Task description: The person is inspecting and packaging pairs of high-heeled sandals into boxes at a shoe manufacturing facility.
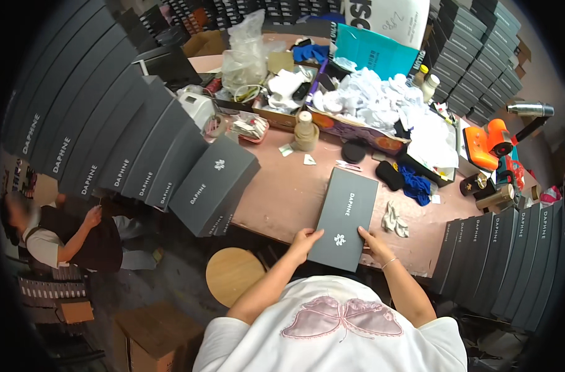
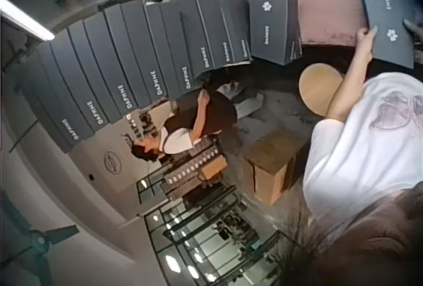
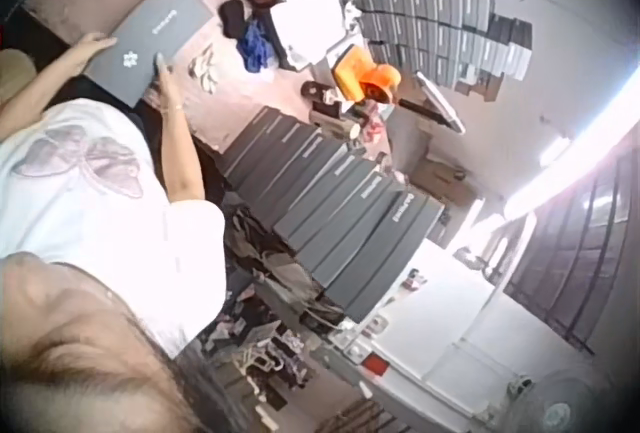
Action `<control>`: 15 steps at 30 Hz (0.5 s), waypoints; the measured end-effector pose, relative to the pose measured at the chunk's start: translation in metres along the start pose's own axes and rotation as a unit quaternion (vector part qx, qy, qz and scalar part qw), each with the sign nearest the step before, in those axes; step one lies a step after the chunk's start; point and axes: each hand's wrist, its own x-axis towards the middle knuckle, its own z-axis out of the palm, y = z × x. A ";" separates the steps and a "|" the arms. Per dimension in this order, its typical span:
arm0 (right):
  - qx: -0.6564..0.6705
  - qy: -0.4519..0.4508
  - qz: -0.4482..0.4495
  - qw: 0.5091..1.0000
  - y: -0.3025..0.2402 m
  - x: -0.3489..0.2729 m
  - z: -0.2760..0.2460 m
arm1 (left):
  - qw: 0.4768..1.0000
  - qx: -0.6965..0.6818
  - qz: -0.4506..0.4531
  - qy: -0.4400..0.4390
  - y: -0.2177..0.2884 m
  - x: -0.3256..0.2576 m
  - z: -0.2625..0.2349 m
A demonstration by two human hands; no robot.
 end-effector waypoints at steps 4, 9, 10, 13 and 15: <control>0.094 -0.099 0.027 0.990 -0.022 -0.038 -0.026 | 0.974 -0.199 -0.099 -0.051 0.047 -0.008 0.026; 0.334 -0.045 -0.078 0.938 -0.055 -0.083 0.022 | 0.986 -0.004 0.117 0.120 0.088 -0.025 0.028; 0.286 -0.154 -0.129 0.937 -0.040 -0.075 0.023 | 0.983 -0.049 0.146 0.104 0.100 -0.023 0.014; 0.110 -0.097 -0.183 0.972 -0.044 -0.069 0.093 | 0.988 0.017 0.150 -0.023 0.148 -0.031 -0.033; 0.001 -0.176 -0.148 0.973 -0.038 -0.062 0.112 | 0.985 0.107 0.101 -0.095 0.172 -0.033 -0.060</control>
